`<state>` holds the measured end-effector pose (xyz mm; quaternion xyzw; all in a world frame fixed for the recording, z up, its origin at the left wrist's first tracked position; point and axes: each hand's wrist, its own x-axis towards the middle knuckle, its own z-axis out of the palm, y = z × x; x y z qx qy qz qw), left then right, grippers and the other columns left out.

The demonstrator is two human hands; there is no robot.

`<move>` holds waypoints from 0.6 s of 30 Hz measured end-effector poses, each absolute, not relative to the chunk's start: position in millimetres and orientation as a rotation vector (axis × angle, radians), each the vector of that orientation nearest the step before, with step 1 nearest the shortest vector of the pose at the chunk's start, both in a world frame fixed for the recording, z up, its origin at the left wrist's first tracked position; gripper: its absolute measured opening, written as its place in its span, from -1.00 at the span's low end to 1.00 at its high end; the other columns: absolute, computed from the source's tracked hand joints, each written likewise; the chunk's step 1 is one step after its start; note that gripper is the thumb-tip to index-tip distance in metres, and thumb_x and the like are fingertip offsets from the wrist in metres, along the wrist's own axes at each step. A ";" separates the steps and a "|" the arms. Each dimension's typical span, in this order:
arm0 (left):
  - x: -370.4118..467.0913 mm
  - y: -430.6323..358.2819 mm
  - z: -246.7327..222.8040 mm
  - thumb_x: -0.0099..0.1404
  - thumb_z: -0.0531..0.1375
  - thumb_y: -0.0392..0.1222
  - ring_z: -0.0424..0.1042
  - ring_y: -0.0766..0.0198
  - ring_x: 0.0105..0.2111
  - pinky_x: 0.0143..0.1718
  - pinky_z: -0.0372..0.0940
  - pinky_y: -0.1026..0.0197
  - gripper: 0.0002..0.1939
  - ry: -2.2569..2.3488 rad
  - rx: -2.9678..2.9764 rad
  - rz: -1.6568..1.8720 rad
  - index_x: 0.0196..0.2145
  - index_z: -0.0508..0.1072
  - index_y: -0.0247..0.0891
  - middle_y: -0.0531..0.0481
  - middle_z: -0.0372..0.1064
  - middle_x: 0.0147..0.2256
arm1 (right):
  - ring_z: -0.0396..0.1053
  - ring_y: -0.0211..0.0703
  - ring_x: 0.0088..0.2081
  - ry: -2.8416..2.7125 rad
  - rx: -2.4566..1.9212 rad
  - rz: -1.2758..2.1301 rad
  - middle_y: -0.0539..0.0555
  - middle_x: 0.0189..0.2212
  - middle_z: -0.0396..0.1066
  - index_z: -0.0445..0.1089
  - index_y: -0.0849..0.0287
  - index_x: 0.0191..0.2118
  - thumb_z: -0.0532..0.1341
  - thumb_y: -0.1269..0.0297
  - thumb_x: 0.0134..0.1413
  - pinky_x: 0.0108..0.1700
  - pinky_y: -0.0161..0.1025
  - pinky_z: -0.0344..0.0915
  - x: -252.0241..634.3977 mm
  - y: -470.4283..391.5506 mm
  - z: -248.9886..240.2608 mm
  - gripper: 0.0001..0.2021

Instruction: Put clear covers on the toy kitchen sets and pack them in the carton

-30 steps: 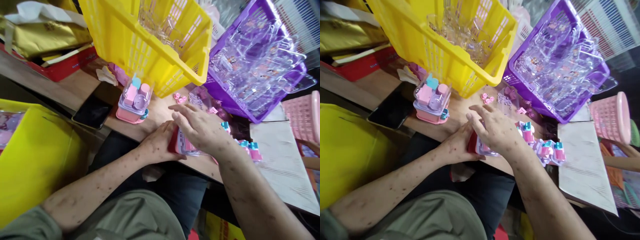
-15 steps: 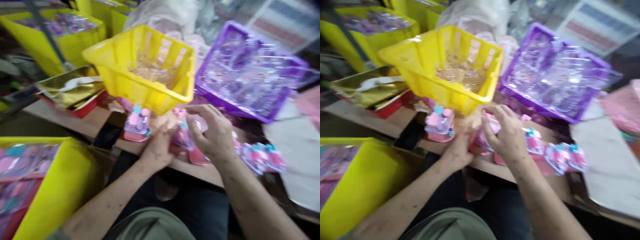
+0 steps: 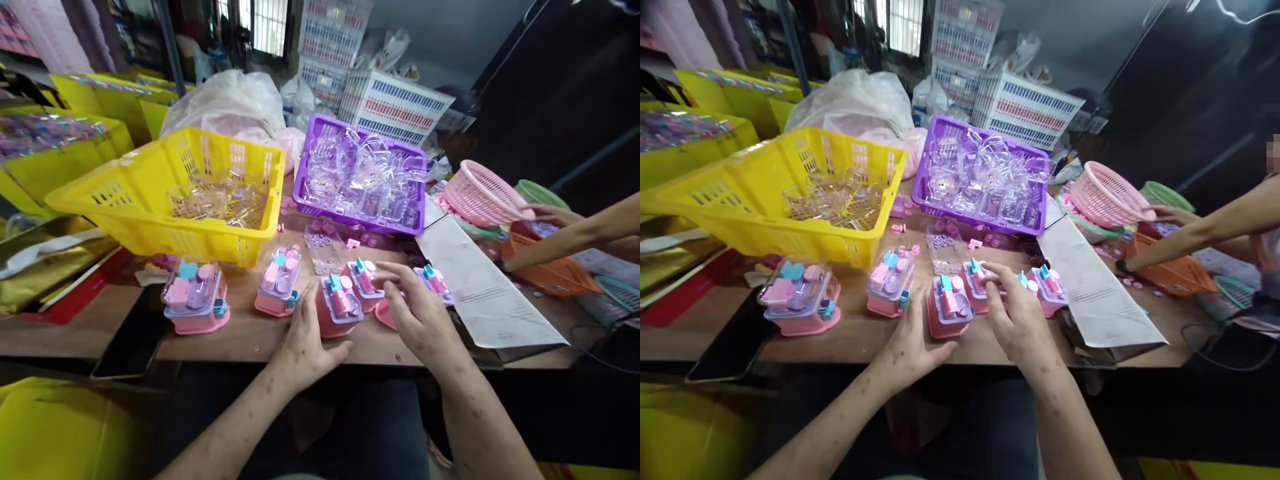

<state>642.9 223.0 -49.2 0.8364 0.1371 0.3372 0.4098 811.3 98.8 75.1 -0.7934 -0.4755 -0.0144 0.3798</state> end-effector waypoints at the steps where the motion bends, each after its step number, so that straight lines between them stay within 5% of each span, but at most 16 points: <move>1: 653.3 227.3 -57.9 0.19 0.57 -0.13 -0.05 -0.39 0.60 0.54 0.13 -0.49 0.36 0.352 2.076 0.799 0.59 -0.29 -0.13 -0.47 -0.12 0.57 | 0.67 0.03 0.00 -1.240 -2.022 -0.051 0.16 0.00 0.68 0.50 0.05 0.22 0.13 0.14 0.52 0.07 0.02 0.61 816.6 102.0 79.8 -0.67; 6: 678.4 246.0 -73.0 0.24 0.57 -0.03 0.16 -0.26 0.54 0.54 0.17 -0.41 0.22 0.346 1.906 0.783 0.56 -0.11 -0.13 -0.38 0.12 0.48 | 0.67 0.01 -0.11 -1.326 -2.038 -0.068 0.13 -0.07 0.68 0.60 0.07 -0.01 0.23 0.11 0.44 -0.01 -0.02 0.61 868.7 151.1 109.6 -0.76; 11: 665.3 248.8 -83.8 0.22 0.60 0.03 0.25 -0.30 0.49 0.48 0.30 -0.38 0.25 0.392 1.974 0.765 0.57 -0.09 -0.05 -0.36 0.18 0.44 | 0.63 -0.02 -0.13 -1.308 -2.213 -0.273 0.21 0.10 0.58 0.52 0.11 0.21 0.30 0.18 0.34 0.06 0.03 0.57 944.3 225.8 145.5 -0.61; 15: 663.1 248.5 -111.1 0.31 0.55 0.07 0.20 -0.37 0.52 0.49 0.30 -0.43 0.23 0.352 2.094 0.821 0.59 -0.17 -0.04 -0.42 0.12 0.49 | 0.47 0.28 0.20 -1.220 -2.321 -0.458 0.37 0.29 0.36 0.34 0.08 0.43 0.43 0.20 0.20 0.30 0.27 0.41 1000.9 278.3 174.5 -0.30; 18: 670.6 246.7 -128.3 0.24 0.58 0.03 0.19 -0.44 0.52 0.47 0.33 -0.43 0.32 0.336 2.110 0.899 0.62 -0.19 -0.08 -0.46 0.15 0.48 | 0.35 0.41 0.30 -1.200 -2.426 -0.487 0.36 0.26 0.36 0.41 0.09 0.38 0.55 0.33 -0.01 0.37 0.32 0.32 1034.3 305.5 189.1 -0.20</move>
